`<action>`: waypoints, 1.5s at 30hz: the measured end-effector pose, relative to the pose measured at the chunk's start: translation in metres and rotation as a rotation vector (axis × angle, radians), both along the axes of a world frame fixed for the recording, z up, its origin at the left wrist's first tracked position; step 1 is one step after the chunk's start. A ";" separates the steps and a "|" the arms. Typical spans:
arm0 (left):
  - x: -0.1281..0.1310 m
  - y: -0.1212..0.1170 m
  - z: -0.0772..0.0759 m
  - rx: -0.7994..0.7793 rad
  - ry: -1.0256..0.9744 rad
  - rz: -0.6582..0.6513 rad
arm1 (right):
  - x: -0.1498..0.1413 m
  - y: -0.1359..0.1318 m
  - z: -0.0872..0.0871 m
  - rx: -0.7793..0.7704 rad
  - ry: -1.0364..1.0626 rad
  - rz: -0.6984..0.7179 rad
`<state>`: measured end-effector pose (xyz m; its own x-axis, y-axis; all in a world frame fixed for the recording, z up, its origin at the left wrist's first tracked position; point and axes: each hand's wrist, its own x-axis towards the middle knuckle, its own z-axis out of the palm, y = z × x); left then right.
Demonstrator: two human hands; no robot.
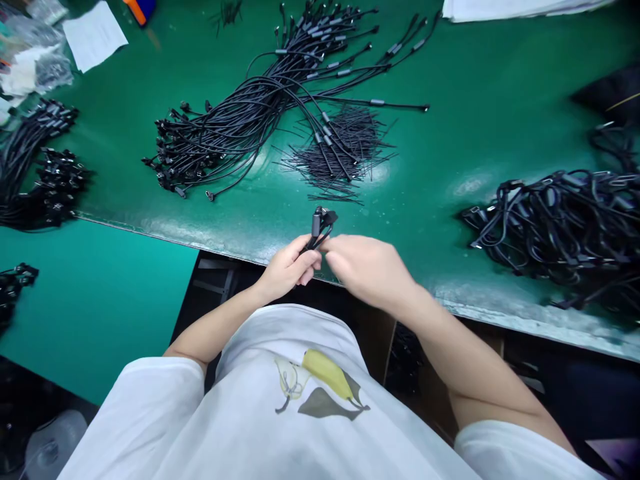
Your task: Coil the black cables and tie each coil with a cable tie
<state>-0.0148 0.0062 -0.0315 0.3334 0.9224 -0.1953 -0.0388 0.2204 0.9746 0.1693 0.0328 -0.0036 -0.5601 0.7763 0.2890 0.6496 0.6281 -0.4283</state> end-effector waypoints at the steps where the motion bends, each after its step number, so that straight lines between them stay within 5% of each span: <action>1: 0.000 0.000 0.002 -0.012 -0.010 -0.003 | 0.006 0.007 0.003 -0.072 0.119 -0.047; 4: 0.000 0.000 0.007 0.017 0.016 -0.007 | 0.013 0.024 0.008 -0.182 0.377 -0.188; 8: 0.002 0.001 0.008 -0.013 -0.007 -0.003 | 0.004 0.030 0.009 -0.211 0.409 -0.181; 15: -0.001 0.007 0.006 -0.248 -0.273 -0.114 | 0.011 0.029 0.004 -0.274 0.566 0.010; 21: -0.007 0.009 0.009 -0.035 -0.030 -0.170 | 0.019 0.038 0.002 -0.323 0.572 0.199; 29: 0.005 0.008 0.006 0.119 0.121 0.061 | -0.004 0.023 -0.009 -0.458 0.695 -0.089; 36: 0.012 0.006 0.003 0.087 0.090 -0.036 | -0.007 0.020 -0.010 -0.490 0.712 0.055; 40: 0.011 0.006 0.003 0.059 0.002 -0.202 | -0.005 0.020 -0.022 -0.644 0.827 0.070; 45: 0.006 0.007 0.005 -0.026 0.006 -0.357 | -0.006 0.022 -0.032 -0.639 0.862 0.191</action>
<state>-0.0088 0.0128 -0.0268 0.6329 0.7424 -0.2197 0.0506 0.2435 0.9686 0.1634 0.0551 -0.0352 -0.4900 0.8445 0.2163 -0.1106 0.1859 -0.9763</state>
